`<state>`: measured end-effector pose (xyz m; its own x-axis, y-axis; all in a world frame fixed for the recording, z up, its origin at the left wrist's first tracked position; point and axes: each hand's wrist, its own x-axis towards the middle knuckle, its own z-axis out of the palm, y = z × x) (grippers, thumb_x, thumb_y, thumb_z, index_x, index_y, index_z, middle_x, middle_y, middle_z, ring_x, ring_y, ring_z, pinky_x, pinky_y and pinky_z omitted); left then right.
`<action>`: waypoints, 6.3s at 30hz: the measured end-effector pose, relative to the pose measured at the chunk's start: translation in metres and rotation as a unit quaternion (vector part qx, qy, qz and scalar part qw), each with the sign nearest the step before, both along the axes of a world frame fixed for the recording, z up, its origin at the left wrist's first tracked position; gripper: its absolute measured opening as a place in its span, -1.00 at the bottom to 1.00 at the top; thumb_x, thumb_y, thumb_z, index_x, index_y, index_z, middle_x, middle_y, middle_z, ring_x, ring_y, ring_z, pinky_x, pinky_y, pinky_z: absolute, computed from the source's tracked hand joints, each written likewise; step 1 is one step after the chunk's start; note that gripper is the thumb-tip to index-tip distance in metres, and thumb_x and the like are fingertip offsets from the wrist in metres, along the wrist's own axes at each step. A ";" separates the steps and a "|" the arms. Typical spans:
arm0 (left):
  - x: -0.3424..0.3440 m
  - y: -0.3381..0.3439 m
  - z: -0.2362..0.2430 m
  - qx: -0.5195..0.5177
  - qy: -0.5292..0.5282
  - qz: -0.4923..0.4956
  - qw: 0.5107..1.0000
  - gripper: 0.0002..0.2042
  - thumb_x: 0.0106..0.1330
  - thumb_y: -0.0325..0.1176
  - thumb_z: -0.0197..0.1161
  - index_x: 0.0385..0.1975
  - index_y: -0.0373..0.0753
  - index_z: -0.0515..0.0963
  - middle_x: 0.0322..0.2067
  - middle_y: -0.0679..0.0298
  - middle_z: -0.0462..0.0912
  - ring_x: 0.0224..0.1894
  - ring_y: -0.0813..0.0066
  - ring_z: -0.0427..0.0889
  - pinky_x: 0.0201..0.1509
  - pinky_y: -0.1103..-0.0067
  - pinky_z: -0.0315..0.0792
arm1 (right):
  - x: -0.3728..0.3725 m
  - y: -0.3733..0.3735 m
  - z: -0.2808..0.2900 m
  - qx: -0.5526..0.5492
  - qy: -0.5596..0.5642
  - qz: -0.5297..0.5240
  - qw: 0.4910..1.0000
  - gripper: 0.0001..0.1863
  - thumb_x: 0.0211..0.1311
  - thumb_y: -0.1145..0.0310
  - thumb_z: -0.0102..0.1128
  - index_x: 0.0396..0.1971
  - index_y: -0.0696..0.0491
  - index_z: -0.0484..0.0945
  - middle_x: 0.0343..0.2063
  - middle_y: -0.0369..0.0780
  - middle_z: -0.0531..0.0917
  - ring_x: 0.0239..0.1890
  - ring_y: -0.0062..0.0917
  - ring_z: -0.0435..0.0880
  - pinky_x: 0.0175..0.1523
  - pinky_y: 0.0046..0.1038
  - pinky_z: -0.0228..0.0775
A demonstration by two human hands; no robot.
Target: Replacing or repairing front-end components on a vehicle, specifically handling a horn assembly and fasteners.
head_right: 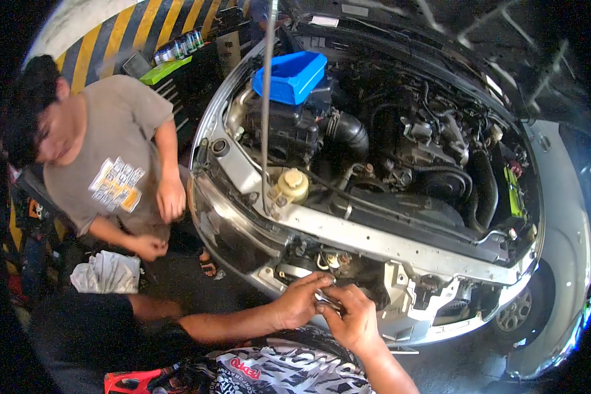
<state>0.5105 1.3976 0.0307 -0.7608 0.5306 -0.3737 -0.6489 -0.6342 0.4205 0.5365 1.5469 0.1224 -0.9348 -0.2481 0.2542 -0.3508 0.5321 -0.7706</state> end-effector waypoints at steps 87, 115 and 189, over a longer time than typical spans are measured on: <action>-0.223 -0.980 -0.023 -0.780 0.190 0.178 0.568 -0.76 0.41 -0.32 0.13 -0.08 -0.27 0.65 -0.18 0.02 0.72 -0.12 0.12 0.71 0.01 0.36 0.52 | -0.291 -0.721 -0.029 -0.085 -0.092 0.071 0.989 -0.84 -0.05 0.52 0.38 -0.43 0.16 0.58 -0.47 -0.16 0.66 -0.43 -0.43 0.63 -0.25 -0.43 0.46; -0.534 -1.262 -0.040 -0.701 0.447 0.218 0.511 -0.78 0.30 -0.46 0.25 -0.09 -0.34 0.57 -0.18 0.10 0.62 -0.15 0.26 0.61 -0.01 0.42 0.48 | -0.385 -0.979 -0.010 -0.068 -0.240 -0.309 0.918 -0.63 0.10 0.21 0.46 -0.17 0.13 0.68 -0.27 -0.16 0.74 -0.28 -0.52 0.67 -0.16 -0.41 0.50; 0.139 -0.038 0.013 -0.103 0.375 -0.406 0.827 -0.86 0.51 -0.41 0.07 -0.11 -0.34 0.35 -0.26 0.26 0.53 -0.27 0.61 0.56 -0.16 0.60 0.54 | 0.247 -0.082 -0.033 -0.066 -0.035 -0.466 0.882 -0.74 0.01 0.59 0.40 -0.37 0.13 0.46 -0.49 -0.32 0.51 -0.58 -0.73 0.41 -0.51 -0.60 0.23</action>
<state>0.6494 1.3601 0.0437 -0.2442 0.9642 -0.1035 -0.3335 0.0167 0.9426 0.7836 1.4645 0.0896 -0.7324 0.6628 0.1563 0.2428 0.4686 -0.8494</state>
